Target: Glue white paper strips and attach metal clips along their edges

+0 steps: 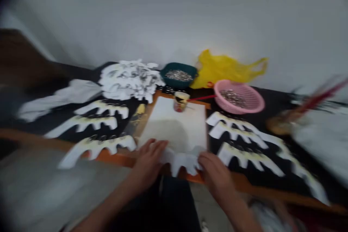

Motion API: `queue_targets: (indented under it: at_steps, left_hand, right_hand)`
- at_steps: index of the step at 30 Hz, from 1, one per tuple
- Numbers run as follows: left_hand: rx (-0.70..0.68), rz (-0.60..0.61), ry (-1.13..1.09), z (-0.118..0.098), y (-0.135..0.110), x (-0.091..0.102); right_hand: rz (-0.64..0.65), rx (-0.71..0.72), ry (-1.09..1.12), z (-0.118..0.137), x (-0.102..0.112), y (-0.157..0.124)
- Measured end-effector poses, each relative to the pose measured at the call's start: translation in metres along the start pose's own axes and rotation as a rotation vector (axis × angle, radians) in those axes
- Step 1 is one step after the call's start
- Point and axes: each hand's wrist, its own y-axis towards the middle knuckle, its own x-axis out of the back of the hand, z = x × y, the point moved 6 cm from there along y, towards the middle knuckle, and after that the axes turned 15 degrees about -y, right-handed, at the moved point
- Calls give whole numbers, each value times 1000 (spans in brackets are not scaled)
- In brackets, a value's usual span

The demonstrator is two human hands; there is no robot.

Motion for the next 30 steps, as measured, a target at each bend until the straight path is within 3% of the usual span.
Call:
queue_targets:
  at_steps: [6,10,15,19,21,25,30]
  left_hand:
    - [-328,-241,81,16,20,4]
    - [-396,-310,67,14,22,8]
    - [-273,-283,-125,8,28,24]
    - [42,-5,-345,15,41,34]
    - [181,78,-394,18,53,40]
    - [221,-102,-238,22,91,57]
    - [185,-124,117,30,121,50]
  right_hand:
    - [163,-161,98,-5,-11,11]
    - [241,-390,193,-23,-21,10]
    - [247,-525,241,-45,-32,10]
    - [303,-596,299,-58,-38,19]
    - [314,-578,298,-62,-40,30]
    - [339,-528,203,-74,-56,57]
    - [421,-464,112,-79,-85,79]
